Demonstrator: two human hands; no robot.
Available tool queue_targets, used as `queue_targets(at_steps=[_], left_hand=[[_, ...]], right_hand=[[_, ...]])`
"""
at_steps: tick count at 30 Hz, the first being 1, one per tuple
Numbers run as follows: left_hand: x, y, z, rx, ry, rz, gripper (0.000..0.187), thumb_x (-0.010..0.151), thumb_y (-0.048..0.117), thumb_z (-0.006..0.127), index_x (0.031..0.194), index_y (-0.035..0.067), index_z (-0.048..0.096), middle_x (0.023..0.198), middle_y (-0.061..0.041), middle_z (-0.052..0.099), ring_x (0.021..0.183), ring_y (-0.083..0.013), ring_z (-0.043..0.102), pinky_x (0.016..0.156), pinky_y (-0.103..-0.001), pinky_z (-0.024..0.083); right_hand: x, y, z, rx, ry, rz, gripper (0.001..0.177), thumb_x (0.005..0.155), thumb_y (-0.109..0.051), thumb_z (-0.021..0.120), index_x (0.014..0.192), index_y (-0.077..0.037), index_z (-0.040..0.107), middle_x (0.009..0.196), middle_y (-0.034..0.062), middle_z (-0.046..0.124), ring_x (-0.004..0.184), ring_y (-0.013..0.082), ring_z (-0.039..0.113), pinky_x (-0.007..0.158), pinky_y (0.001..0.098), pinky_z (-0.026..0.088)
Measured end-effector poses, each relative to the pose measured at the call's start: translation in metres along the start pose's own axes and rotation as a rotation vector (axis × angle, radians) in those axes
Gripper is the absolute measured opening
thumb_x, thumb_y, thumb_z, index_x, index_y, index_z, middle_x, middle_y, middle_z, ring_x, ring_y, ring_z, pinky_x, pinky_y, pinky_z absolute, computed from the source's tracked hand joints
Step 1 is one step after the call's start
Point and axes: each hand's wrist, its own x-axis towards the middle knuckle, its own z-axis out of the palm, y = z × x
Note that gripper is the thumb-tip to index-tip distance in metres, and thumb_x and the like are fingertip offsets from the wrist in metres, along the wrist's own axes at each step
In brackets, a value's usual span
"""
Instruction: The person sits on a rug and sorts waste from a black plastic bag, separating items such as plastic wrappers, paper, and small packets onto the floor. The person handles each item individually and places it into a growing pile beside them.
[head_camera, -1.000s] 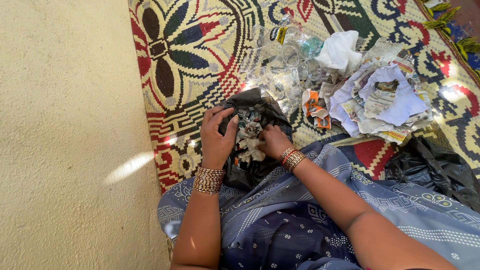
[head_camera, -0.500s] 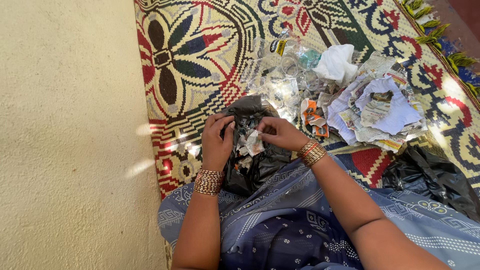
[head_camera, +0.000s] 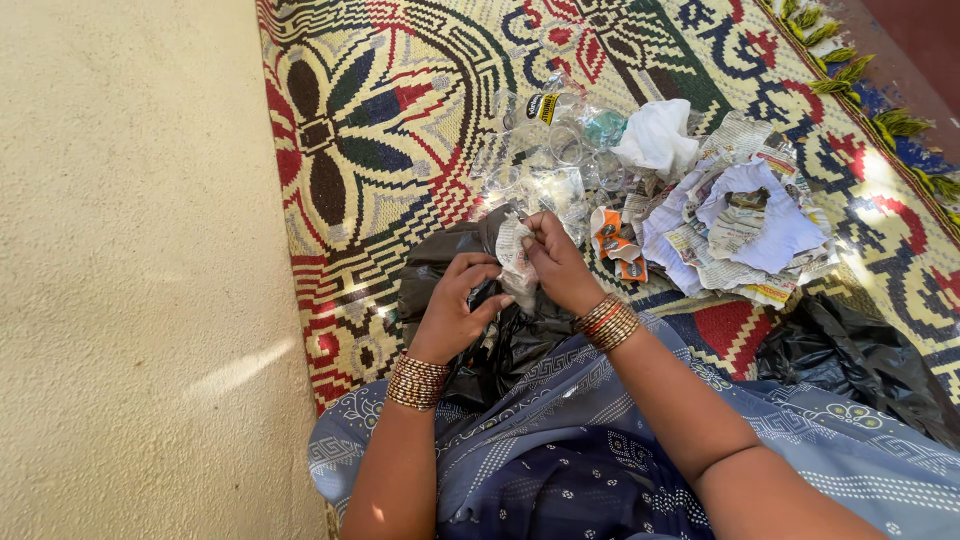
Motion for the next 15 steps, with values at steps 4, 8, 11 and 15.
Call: queue_targets(at_steps=[4,8,11,15], left_hand=[[0.000,-0.002,0.005,-0.003,-0.009,-0.027,0.024,0.087,0.015,0.083,0.096,0.002,0.065,0.122,-0.012,0.063,0.115,-0.0283,0.064,0.097,-0.039,0.051],[-0.001,0.001,0.004,-0.005,-0.009,-0.053,0.019,0.087,0.017,0.081,0.094,0.003,0.070,0.120,-0.012,0.064,0.112,-0.0277,0.065,0.095,-0.040,0.051],[0.000,0.007,0.000,0.030,-0.002,-0.115,0.019,0.087,0.020,0.080,0.097,0.005,0.074,0.118,-0.010,0.065,0.110,-0.0264,0.066,0.088,-0.039,0.053],[0.000,0.011,-0.006,0.103,0.018,-0.123,0.021,0.090,0.023,0.078,0.102,0.006,0.076,0.117,-0.010,0.066,0.108,-0.0260,0.068,0.088,-0.038,0.054]], right_hand=[[-0.004,-0.007,0.008,-0.177,0.244,-0.050,0.016,0.103,-0.006,0.056,0.114,-0.004,0.045,0.098,0.0036,0.059,0.088,0.0099,0.062,0.072,0.0273,0.050],[-0.004,-0.003,-0.005,-0.269,0.395,-0.071,0.006,0.099,0.000,0.052,0.102,-0.004,0.050,0.094,0.0045,0.064,0.086,0.0122,0.069,0.075,0.0282,0.058],[0.003,0.011,-0.044,-0.516,0.498,-0.409,0.022,0.096,0.009,0.054,0.089,-0.009,0.064,0.094,0.0018,0.070,0.095,0.0144,0.070,0.088,0.0333,0.058],[0.009,0.029,-0.127,-0.575,0.784,-0.237,0.016,0.096,0.004,0.061,0.100,-0.008,0.070,0.104,0.0057,0.069,0.099,0.0192,0.067,0.089,0.0357,0.058]])
